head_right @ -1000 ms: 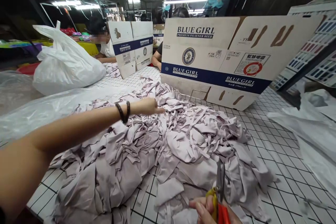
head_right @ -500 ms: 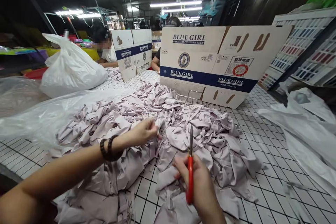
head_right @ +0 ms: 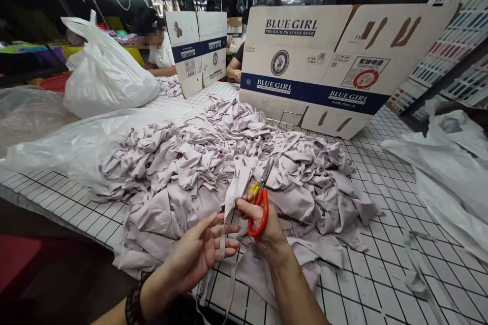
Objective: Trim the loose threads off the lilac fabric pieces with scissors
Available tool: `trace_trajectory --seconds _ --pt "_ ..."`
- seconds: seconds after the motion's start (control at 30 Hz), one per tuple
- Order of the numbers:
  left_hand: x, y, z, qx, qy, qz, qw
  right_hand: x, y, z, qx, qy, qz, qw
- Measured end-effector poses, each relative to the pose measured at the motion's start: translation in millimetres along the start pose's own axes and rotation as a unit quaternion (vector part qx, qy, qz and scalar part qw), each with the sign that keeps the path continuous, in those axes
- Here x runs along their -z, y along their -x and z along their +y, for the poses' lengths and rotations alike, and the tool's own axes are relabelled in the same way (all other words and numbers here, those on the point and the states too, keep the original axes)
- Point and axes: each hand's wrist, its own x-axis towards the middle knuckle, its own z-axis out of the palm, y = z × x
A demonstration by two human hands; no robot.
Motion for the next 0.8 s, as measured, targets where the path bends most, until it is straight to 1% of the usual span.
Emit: trace_trajectory --seconds 0.03,0.07,0.1,0.2,0.3,0.4,0.47,0.5,0.53,0.57,0.63,0.67,0.7,0.8 --pt "-0.4 0 2 0.044 0.048 -0.023 0.998 1 2 -1 0.007 -0.007 0.000 1.000" --pt "-0.7 -1 3 0.065 0.071 -0.047 0.994 2 3 -3 0.012 -0.010 -0.001 1.000" --pt "-0.6 -2 4 0.065 0.076 -0.070 0.993 2 4 -3 0.017 -0.011 -0.002 1.000" --pt "1.6 -4 2 0.030 0.068 -0.126 0.989 4 5 -3 0.031 -0.006 0.003 0.999" --pt "4.5 -6 -2 0.004 0.047 -0.147 0.988 6 5 -1 0.037 0.019 0.011 0.999" --pt "6.0 -4 -1 -0.055 -0.043 -0.137 0.988 13 10 -3 0.032 0.081 0.018 0.996" --pt "6.4 -2 2 -0.108 -0.137 -0.128 0.976 21 20 -9 0.028 0.129 0.022 0.991" --pt "6.7 -1 4 -0.135 -0.186 -0.120 0.966 25 26 -13 0.029 0.175 0.022 0.984" --pt "7.1 0 6 -0.160 -0.231 -0.109 0.954 29 34 -17 0.035 0.237 0.023 0.971" --pt "7.7 0 8 -0.183 -0.268 -0.094 0.941 32 41 -21 0.044 0.310 0.023 0.949" --pt "9.4 -1 12 -0.222 -0.318 -0.059 0.920 35 56 -28 0.069 0.452 0.024 0.889" --pt "10.2 -2 13 -0.244 -0.334 -0.040 0.910 36 61 -30 0.082 0.502 0.023 0.861" --pt "10.9 -3 15 -0.271 -0.348 -0.022 0.897 35 66 -32 0.092 0.530 0.021 0.843" --pt "10.7 -7 21 -0.372 -0.384 0.024 0.845 32 74 -33 0.113 0.573 0.021 0.811"
